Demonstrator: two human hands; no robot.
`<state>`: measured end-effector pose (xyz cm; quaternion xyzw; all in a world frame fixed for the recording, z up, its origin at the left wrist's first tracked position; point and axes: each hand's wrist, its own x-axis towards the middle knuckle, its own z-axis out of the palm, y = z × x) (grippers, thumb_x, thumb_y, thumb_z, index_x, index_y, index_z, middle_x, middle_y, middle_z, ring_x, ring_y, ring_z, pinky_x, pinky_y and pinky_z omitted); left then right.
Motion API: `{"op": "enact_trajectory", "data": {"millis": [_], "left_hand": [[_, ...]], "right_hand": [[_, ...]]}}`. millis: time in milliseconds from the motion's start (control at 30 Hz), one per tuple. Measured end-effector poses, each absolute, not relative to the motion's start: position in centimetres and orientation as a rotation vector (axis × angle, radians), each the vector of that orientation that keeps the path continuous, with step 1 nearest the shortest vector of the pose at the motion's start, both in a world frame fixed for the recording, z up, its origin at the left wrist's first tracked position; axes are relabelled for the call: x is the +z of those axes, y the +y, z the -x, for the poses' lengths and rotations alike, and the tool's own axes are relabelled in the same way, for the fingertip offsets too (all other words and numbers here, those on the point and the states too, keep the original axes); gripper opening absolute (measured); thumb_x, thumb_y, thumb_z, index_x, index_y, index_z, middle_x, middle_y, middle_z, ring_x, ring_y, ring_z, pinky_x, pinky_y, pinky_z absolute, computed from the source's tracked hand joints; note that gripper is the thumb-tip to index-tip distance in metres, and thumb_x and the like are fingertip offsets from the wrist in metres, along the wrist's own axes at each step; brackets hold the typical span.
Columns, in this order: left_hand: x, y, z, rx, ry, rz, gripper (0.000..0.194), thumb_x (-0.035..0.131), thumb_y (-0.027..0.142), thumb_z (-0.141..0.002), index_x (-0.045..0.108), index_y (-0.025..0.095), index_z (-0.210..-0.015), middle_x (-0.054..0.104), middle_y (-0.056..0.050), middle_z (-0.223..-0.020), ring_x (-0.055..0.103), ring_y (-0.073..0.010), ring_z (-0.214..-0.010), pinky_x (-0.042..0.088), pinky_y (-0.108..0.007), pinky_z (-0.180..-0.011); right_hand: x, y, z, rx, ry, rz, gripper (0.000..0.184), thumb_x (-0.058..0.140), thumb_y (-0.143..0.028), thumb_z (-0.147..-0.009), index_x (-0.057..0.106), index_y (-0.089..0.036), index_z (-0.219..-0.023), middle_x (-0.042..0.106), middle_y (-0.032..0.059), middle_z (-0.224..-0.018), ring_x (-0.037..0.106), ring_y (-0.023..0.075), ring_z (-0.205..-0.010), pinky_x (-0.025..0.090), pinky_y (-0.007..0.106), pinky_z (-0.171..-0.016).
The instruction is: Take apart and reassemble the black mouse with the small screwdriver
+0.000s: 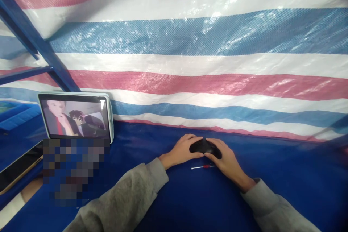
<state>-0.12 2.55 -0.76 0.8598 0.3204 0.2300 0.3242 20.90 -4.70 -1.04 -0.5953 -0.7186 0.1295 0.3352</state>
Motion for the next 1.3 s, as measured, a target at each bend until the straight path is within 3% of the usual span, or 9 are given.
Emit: {"op": "enact_trajectory", "data": {"millis": [200, 600, 1033, 1167, 1300], "left_hand": [[-0.9, 2.7, 0.1, 0.610, 0.843, -2.249, 0.066, 0.079, 0.035, -0.077, 0.053, 0.024, -0.137, 0.054, -0.008, -0.132, 0.050, -0.0268, -0.124, 0.039, -0.044, -0.110], [-0.9, 2.9, 0.1, 0.641, 0.776, -2.255, 0.063, 0.080, 0.036, -0.076, 0.055, 0.026, -0.133, 0.059, -0.007, -0.130, 0.049, -0.0292, -0.125, 0.038, -0.045, -0.109], [-0.8, 2.7, 0.3, 0.654, 0.780, -2.204, 0.079, 0.080, 0.040, -0.076, 0.041, 0.030, -0.145, 0.051, -0.006, -0.144, 0.047, -0.0309, -0.130, 0.037, -0.049, -0.109], [-0.5, 2.4, 0.2, 0.672, 0.835, -2.151, 0.075, 0.069, 0.048, -0.085, 0.034, 0.029, -0.149, 0.050, -0.007, -0.145, 0.048, -0.0300, -0.130, 0.036, -0.049, -0.111], [-0.5, 2.2, 0.3, 0.741, 0.855, -2.097, 0.063, 0.052, 0.042, -0.097, 0.027, 0.028, -0.152, 0.047, -0.006, -0.148, 0.047, -0.0259, -0.133, 0.035, -0.046, -0.113]], "right_hand": [[-1.3, -4.8, -21.2, 0.277, -1.933, 1.508, 0.044, 0.060, -0.045, -0.087, 0.057, -0.025, -0.126, 0.064, 0.0097, -0.126, 0.057, 0.0282, -0.119, 0.045, 0.048, -0.101], [-1.8, -4.5, -21.5, 0.344, -1.880, 1.446, 0.044, 0.064, -0.042, -0.083, 0.059, -0.024, -0.124, 0.066, 0.0087, -0.125, 0.059, 0.0293, -0.118, 0.046, 0.048, -0.102], [-1.5, -4.4, -21.5, 0.425, -1.575, 1.516, 0.041, 0.056, -0.047, -0.089, 0.060, -0.022, -0.122, 0.067, 0.0091, -0.124, 0.063, 0.0256, -0.114, 0.048, 0.046, -0.103], [-1.9, -4.2, -21.7, 0.384, -1.470, 1.574, 0.042, 0.054, -0.049, -0.091, 0.062, -0.022, -0.121, 0.068, 0.0100, -0.123, 0.065, 0.0260, -0.111, 0.050, 0.046, -0.100], [-2.0, -4.0, -21.8, 0.388, -1.423, 1.593, 0.048, 0.053, -0.051, -0.090, 0.060, -0.021, -0.127, 0.067, 0.0115, -0.125, 0.068, 0.0257, -0.105, 0.054, 0.044, -0.095]]}}
